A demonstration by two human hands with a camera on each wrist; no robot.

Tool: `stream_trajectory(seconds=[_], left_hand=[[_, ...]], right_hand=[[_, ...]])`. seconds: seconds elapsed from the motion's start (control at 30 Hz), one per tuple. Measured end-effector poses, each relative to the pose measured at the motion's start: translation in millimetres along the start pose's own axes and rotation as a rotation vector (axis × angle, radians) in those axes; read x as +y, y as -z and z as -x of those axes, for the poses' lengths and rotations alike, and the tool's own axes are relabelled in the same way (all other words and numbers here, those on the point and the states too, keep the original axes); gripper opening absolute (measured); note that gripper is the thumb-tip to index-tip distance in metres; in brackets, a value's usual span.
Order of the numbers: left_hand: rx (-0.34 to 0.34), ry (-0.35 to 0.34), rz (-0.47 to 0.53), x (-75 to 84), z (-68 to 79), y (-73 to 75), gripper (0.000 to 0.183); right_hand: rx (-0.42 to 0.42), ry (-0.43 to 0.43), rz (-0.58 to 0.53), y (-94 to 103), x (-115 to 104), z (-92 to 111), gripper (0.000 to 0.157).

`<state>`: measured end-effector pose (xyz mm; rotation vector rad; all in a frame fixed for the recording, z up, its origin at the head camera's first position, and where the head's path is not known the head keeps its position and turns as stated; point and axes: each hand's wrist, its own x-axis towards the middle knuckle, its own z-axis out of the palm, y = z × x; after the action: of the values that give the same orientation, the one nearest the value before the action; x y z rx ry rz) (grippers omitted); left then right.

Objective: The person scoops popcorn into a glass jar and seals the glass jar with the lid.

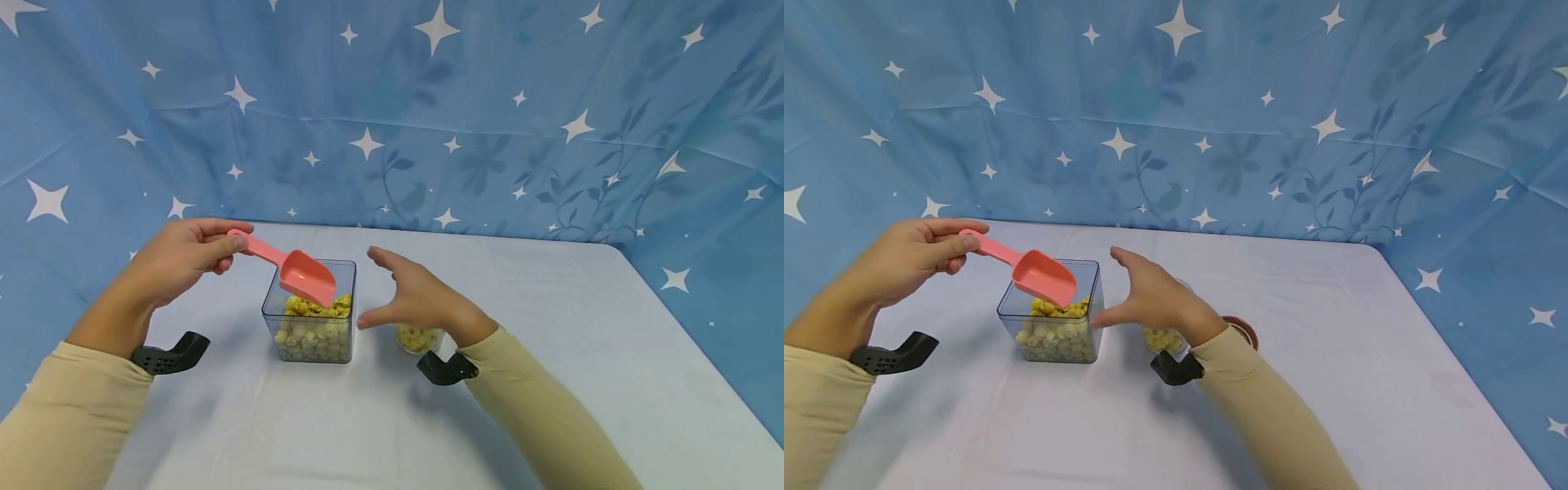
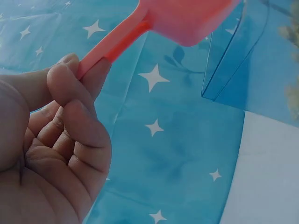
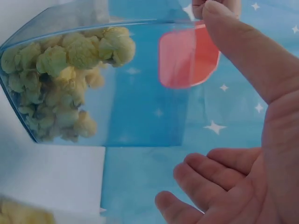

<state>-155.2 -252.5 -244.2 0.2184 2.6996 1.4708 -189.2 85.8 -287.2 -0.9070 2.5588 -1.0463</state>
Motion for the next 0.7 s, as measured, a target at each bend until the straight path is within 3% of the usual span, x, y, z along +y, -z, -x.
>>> stream_trajectory(seconds=[0.27,0.5,0.7], left_hand=[[-0.049,0.013,-0.123,4.4,-3.4,9.5,0.05],[-0.035,0.047,-0.22,15.7,-5.1,9.5,0.053],[-0.083,0.026,-0.31,22.1,-9.8,7.3,0.054]], right_hand=[[-0.108,-0.004,-0.009,-10.7,-8,-22,0.111],[-0.119,0.001,-0.021,-13.9,-6,-26,0.107],[-0.127,-0.004,-0.023,-14.3,-7,-27,0.107]])
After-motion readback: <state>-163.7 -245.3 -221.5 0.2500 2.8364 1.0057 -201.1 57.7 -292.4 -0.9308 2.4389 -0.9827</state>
